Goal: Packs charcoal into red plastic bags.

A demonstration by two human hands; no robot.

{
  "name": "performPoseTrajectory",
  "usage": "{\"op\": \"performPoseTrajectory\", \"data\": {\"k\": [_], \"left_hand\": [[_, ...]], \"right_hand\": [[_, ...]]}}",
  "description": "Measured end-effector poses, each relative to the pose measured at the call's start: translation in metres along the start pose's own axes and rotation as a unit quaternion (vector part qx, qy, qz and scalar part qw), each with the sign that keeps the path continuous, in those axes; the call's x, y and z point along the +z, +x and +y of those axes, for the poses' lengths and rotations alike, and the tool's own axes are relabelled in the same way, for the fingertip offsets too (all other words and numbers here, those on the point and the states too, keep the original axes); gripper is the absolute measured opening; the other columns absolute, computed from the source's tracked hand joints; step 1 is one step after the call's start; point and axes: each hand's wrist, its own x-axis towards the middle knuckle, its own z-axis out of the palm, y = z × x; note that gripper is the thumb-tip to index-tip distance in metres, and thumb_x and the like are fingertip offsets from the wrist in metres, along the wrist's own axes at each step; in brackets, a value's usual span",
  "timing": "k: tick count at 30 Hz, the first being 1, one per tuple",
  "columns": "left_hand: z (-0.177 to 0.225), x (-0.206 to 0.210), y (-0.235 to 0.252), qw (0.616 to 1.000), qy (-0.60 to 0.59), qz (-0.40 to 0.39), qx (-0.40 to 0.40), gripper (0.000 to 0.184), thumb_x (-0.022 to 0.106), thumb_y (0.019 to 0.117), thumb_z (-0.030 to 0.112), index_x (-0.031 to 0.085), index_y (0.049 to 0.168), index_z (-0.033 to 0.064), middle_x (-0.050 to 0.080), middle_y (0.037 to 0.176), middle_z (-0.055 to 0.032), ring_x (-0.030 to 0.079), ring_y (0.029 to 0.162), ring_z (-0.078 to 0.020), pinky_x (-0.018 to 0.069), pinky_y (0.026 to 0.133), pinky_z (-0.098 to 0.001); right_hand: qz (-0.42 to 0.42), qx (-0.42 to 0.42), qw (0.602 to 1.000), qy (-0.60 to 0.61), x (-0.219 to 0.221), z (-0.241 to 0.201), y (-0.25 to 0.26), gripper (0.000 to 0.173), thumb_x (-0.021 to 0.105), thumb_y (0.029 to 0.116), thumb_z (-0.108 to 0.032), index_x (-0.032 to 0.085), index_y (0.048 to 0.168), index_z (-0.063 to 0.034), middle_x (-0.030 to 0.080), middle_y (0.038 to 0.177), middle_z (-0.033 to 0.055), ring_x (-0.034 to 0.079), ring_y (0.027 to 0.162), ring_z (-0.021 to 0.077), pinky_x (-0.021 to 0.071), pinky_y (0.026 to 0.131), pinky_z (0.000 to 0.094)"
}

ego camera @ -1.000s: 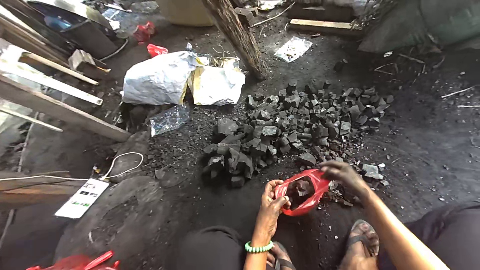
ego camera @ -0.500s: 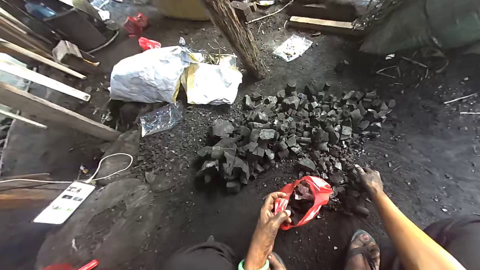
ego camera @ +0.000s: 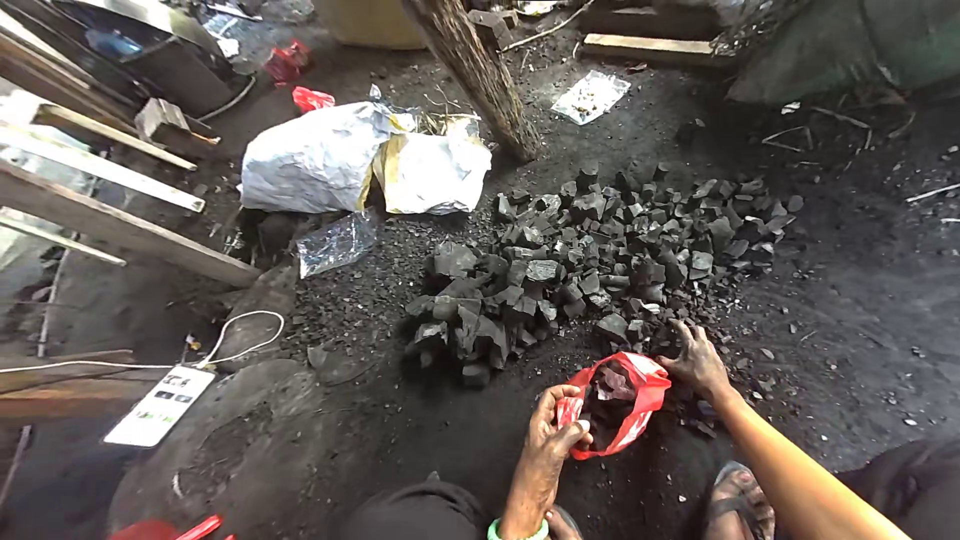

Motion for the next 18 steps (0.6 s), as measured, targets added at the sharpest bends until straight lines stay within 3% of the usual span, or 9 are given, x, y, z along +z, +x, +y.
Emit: {"op": "performPoseTrajectory", "data": {"k": [2, 5, 10, 13, 14, 16, 18], "left_hand": [[-0.001, 0.0, 0.0, 1.0, 0.0, -0.001, 0.0, 0.045, 0.058, 0.0851, 0.002, 0.05, 0.13, -0.0026, 0.063, 0.104, -0.0091, 0.065, 0.074, -0.0123, 0.0582, 0.067, -0.0263], [-0.001, 0.001, 0.0, 1.0, -0.003, 0.0, -0.001, 0.044, 0.057, 0.086, 0.001, 0.05, 0.129, -0.003, 0.063, 0.104, -0.0101, 0.067, 0.076, -0.014, 0.0591, 0.068, -0.0276], [0.001, 0.002, 0.001, 0.999, -0.041, 0.005, -0.017, 0.05, 0.052, 0.0882, -0.005, 0.043, 0.137, -0.0027, 0.064, 0.118, -0.0169, 0.07, 0.085, -0.0196, 0.0592, 0.07, -0.0302], [0.0, 0.002, 0.001, 0.998, -0.057, 0.017, -0.013, 0.051, 0.052, 0.0884, -0.006, 0.042, 0.139, -0.0031, 0.064, 0.115, -0.0166, 0.069, 0.081, -0.0187, 0.0596, 0.07, -0.0299], [0.0, 0.003, 0.001, 0.998, -0.056, 0.02, -0.009, 0.052, 0.052, 0.0877, -0.006, 0.042, 0.139, -0.0029, 0.064, 0.114, -0.0161, 0.069, 0.08, -0.0181, 0.0593, 0.07, -0.0297], [-0.001, 0.004, 0.002, 0.998, -0.055, 0.021, -0.005, 0.052, 0.052, 0.0877, -0.005, 0.042, 0.139, -0.0021, 0.064, 0.111, -0.0154, 0.068, 0.079, -0.0177, 0.0592, 0.07, -0.0295], [-0.001, 0.005, 0.003, 0.998, -0.061, 0.019, -0.011, 0.052, 0.052, 0.09, -0.006, 0.041, 0.141, -0.001, 0.063, 0.111, -0.0164, 0.068, 0.079, -0.0187, 0.0592, 0.07, -0.0302]], "right_hand": [[-0.002, -0.018, 1.0, -0.013, 0.003, 0.0, -0.002, 0.084, 0.087, 0.0819, -0.033, 0.047, 0.154, -0.0185, 0.044, 0.148, 0.0322, 0.052, 0.126, 0.0533, 0.0484, 0.098, 0.0643], [-0.043, -0.023, 0.998, -0.039, 0.006, -0.004, -0.003, 0.092, 0.085, 0.0829, -0.04, 0.037, 0.16, -0.0273, 0.038, 0.154, 0.0313, 0.049, 0.13, 0.0531, 0.0475, 0.099, 0.0648], [-0.088, -0.034, 0.995, 0.038, -0.005, 0.007, 0.012, 0.082, 0.087, 0.0832, -0.028, 0.046, 0.154, -0.0263, 0.049, 0.144, 0.0299, 0.056, 0.124, 0.0497, 0.0477, 0.097, 0.0673], [-0.041, -0.052, 0.984, 0.167, -0.012, 0.017, 0.013, 0.075, 0.087, 0.0824, -0.018, 0.052, 0.149, -0.0164, 0.057, 0.135, 0.0291, 0.056, 0.123, 0.0472, 0.0454, 0.1, 0.0671], [-0.024, -0.051, 0.972, 0.228, -0.017, 0.012, 0.007, 0.074, 0.085, 0.0831, -0.013, 0.051, 0.149, -0.0135, 0.06, 0.133, 0.0264, 0.06, 0.118, 0.0427, 0.0483, 0.098, 0.0639], [-0.003, -0.019, 0.931, 0.364, -0.027, -0.005, -0.008, 0.072, 0.078, 0.0873, -0.004, 0.046, 0.15, -0.0154, 0.064, 0.124, 0.0216, 0.067, 0.092, 0.032, 0.0568, 0.078, 0.0543], [0.008, 0.01, 0.862, 0.507, -0.033, -0.027, -0.026, 0.07, 0.071, 0.0918, -0.001, 0.042, 0.152, -0.0224, 0.065, 0.108, 0.0144, 0.062, 0.069, 0.0205, 0.0557, 0.06, 0.041]]}}
